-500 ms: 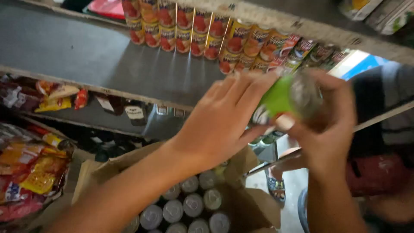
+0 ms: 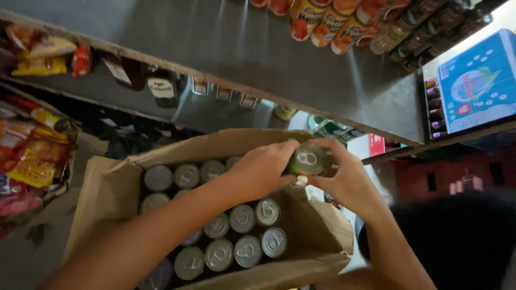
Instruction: Transferring various canned food items from a cardboard box onto grocery store shelves.
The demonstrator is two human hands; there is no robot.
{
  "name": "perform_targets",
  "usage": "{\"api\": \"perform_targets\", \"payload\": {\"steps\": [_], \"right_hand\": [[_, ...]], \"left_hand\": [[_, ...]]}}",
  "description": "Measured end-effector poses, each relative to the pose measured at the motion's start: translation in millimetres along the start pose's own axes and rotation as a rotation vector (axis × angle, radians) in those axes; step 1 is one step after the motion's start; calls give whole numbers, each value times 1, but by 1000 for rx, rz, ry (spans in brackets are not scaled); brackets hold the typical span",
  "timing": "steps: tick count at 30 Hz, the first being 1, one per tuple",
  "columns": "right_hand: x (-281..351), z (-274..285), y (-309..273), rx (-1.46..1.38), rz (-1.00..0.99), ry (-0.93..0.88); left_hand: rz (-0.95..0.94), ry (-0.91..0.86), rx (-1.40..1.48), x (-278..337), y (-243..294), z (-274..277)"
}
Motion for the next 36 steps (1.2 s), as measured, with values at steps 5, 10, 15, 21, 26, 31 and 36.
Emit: {"api": "perform_targets", "payload": {"steps": [5, 10, 15, 21, 26, 31, 36], "right_hand": [[-6, -30, 34, 187, 86, -107], [-8, -45, 44, 305, 187, -122], [-12, -58, 50, 422, 130, -161], [-21, -93, 98, 450, 285, -225], [-14, -96, 102, 439, 319, -235], [-9, -83, 90, 565, 298, -126], [-5, -107, 157, 898, 198, -460]], "left_hand": [[115, -218, -72, 7, -29, -41], [95, -243, -108, 9, -46, -61], [73, -214, -130, 11, -56, -68], [133, -290, -285, 15, -63, -78], [32, -170, -264, 17, -74, -84], [58, -192, -236, 14, -79, -89], [38, -147, -280, 13, -75, -84]]}}
Point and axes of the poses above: each hand's wrist, its own x-axis away from the middle knuckle, its own z-axis out of the back of the hand, y = z × x, the point moved 8 cm from there along -x, towards the middle knuckle, and after that the axes turned 3 degrees about z, right-handed, at the moved point
